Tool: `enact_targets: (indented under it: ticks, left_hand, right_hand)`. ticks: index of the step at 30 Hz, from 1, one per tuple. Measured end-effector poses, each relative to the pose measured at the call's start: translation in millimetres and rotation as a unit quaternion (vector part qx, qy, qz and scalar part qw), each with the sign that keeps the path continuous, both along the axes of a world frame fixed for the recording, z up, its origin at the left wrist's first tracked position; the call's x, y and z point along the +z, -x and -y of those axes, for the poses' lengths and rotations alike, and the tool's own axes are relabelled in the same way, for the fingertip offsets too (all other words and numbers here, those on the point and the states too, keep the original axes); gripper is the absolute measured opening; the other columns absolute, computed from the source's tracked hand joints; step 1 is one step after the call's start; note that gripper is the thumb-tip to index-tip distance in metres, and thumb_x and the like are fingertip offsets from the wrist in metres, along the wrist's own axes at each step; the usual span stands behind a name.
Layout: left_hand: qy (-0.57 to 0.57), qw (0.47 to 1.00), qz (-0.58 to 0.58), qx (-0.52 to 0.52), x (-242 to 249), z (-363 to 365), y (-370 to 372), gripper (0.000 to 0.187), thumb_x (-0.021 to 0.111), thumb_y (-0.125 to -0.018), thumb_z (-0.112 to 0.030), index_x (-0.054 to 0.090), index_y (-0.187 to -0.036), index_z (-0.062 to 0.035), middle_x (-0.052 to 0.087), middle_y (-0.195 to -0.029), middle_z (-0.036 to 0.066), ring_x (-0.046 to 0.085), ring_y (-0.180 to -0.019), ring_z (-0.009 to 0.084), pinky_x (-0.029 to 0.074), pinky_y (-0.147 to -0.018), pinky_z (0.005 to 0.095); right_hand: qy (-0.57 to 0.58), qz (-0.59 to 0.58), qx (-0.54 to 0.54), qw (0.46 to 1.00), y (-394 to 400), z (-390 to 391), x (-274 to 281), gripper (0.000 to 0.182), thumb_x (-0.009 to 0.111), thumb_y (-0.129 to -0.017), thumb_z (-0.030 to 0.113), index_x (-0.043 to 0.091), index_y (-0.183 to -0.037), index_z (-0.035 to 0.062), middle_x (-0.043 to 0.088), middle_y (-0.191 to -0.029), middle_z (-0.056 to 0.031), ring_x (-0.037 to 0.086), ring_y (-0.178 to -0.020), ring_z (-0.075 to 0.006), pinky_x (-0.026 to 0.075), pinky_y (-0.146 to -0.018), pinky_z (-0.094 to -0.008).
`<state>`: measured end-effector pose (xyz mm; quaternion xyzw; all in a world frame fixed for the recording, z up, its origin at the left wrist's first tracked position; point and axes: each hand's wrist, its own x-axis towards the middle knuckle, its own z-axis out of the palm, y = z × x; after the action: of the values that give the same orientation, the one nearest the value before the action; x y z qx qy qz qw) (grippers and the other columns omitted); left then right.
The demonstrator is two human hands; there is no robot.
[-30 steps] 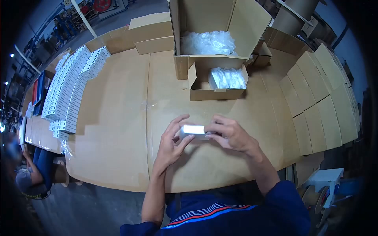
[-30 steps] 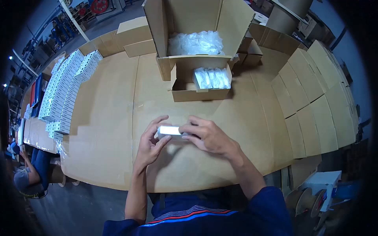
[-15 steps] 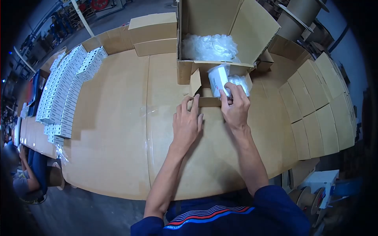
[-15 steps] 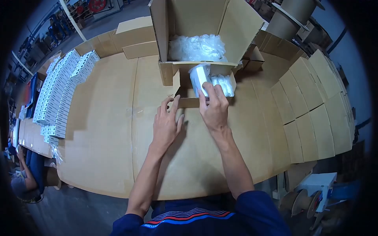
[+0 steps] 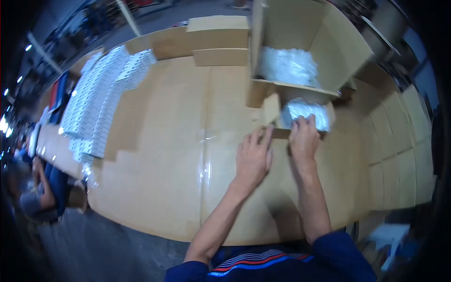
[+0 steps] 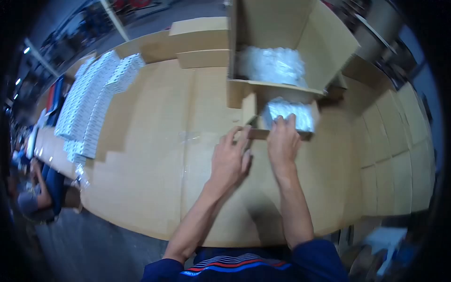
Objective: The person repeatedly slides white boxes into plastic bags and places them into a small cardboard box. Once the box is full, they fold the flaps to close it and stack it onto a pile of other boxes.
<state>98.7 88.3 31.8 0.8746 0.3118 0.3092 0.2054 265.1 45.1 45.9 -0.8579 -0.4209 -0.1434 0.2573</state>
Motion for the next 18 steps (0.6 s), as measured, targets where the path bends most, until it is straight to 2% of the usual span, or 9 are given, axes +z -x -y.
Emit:
enact_targets:
  ticks: [4, 5, 7, 9, 12, 13, 15, 17, 18]
  left_hand:
    - [0.018, 1.0, 0.021, -0.008, 1.8, -23.6, 42.3, 0.065, 0.073, -0.087, -0.015, 0.051, -0.148, -0.0094, 0.056, -0.136, 0.017, 0.06, -0.116, 0.037, 0.051, -0.095, 0.0467]
    - [0.03, 0.999, 0.027, -0.01, 3.8, -34.0, 58.6, 0.064, 0.073, -0.087, -0.015, 0.052, -0.147, -0.0088, 0.057, -0.135, 0.018, 0.06, -0.116, 0.037, 0.051, -0.095, 0.0465]
    - [0.022, 0.998, 0.043, 0.039, -1.4, -66.9, 99.3, 0.041, 0.073, -0.086, -0.013, 0.062, -0.125, -0.0051, 0.061, -0.127, 0.017, 0.061, -0.114, 0.0371, 0.051, -0.096, 0.0462]
    - [-0.001, 0.996, 0.022, 0.092, 2.0, -106.2, 144.4, 0.026, 0.072, -0.085, -0.01, 0.065, -0.108, -0.0026, 0.063, -0.122, 0.017, 0.061, -0.113, 0.0374, 0.051, -0.096, 0.0466]
    - [-0.076, 0.987, 0.001, 0.139, -11.4, -190.5, 207.9, 0.036, 0.071, -0.085, -0.009, 0.06, -0.119, -0.0019, 0.062, -0.123, 0.019, 0.059, -0.116, 0.0392, 0.05, -0.098, 0.0475]
    - [-0.117, 0.98, 0.0, 0.16, -16.7, -225.3, 223.6, 0.038, 0.069, -0.086, -0.007, 0.058, -0.122, -0.0008, 0.061, -0.121, 0.02, 0.059, -0.115, 0.0391, 0.05, -0.097, 0.0481]
    - [-0.164, 0.967, -0.012, 0.197, -18.2, -287.7, 247.0, 0.044, 0.064, -0.086, -0.004, 0.054, -0.129, 0.0012, 0.06, -0.122, 0.022, 0.058, -0.115, 0.04, 0.049, -0.098, 0.0486]
    - [-0.198, 0.955, -0.023, 0.219, -16.7, -343.4, 261.0, 0.049, 0.061, -0.086, -0.002, 0.051, -0.135, 0.0019, 0.059, -0.127, 0.024, 0.056, -0.12, 0.0412, 0.049, -0.101, 0.0481]
    - [-0.226, 0.947, -0.023, 0.226, -20.6, -370.9, 267.0, 0.051, 0.059, -0.086, -0.001, 0.051, -0.136, 0.0018, 0.058, -0.13, 0.024, 0.055, -0.123, 0.0414, 0.048, -0.103, 0.0477]
  right_hand:
    - [0.031, -0.007, 0.03, 0.999, 2.5, 13.2, 16.1, 0.025, 0.057, -0.102, 0.018, 0.074, -0.113, 0.0025, 0.055, -0.131, -0.0207, 0.069, -0.095, -0.0424, 0.055, -0.085, -0.0519]
    - [0.051, -0.03, 0.023, 0.998, 10.1, 15.2, 24.7, 0.029, 0.055, -0.105, 0.02, 0.072, -0.119, 0.0016, 0.052, -0.137, -0.0211, 0.066, -0.107, -0.0424, 0.053, -0.093, -0.0504]
    - [0.047, 0.01, 0.043, 0.998, 6.4, 21.2, 10.6, 0.035, 0.057, -0.103, 0.016, 0.063, -0.134, -0.0006, 0.047, -0.144, -0.0238, 0.056, -0.127, -0.0432, 0.048, -0.103, -0.0492]
    - [-0.107, 0.041, 0.053, 0.992, 21.6, 11.7, 20.1, 0.042, 0.061, -0.098, 0.006, 0.057, -0.139, -0.0001, 0.047, -0.143, -0.022, 0.056, -0.124, -0.0378, 0.049, -0.097, -0.0454]
    - [-0.203, -0.051, 0.12, 0.971, 63.6, -18.3, 35.0, 0.046, 0.059, -0.089, -0.006, 0.057, -0.134, 0.0005, 0.052, -0.135, -0.018, 0.055, -0.11, -0.0288, 0.047, -0.083, -0.0367]
    - [-0.239, -0.08, 0.168, 0.953, 81.4, -37.3, 40.4, 0.04, 0.058, -0.087, -0.006, 0.059, -0.126, 0.0, 0.058, -0.127, -0.018, 0.058, -0.109, -0.0301, 0.048, -0.084, -0.0374]
    - [-0.189, -0.054, 0.293, 0.936, 106.0, -78.6, 42.3, 0.036, 0.057, -0.086, -0.005, 0.06, -0.121, -0.0006, 0.061, -0.12, -0.0187, 0.06, -0.108, -0.0327, 0.049, -0.086, -0.0383]
    - [-0.164, -0.158, 0.395, 0.89, 141.9, -133.2, 37.0, 0.034, 0.058, -0.087, -0.004, 0.061, -0.121, -0.0016, 0.062, -0.119, -0.0215, 0.062, -0.111, -0.038, 0.05, -0.093, -0.0416]
    - [-0.137, -0.154, 0.443, 0.872, 156.1, -165.4, 31.2, 0.036, 0.057, -0.088, -0.002, 0.059, -0.124, -0.0014, 0.062, -0.121, -0.0227, 0.061, -0.114, -0.04, 0.049, -0.097, -0.044]
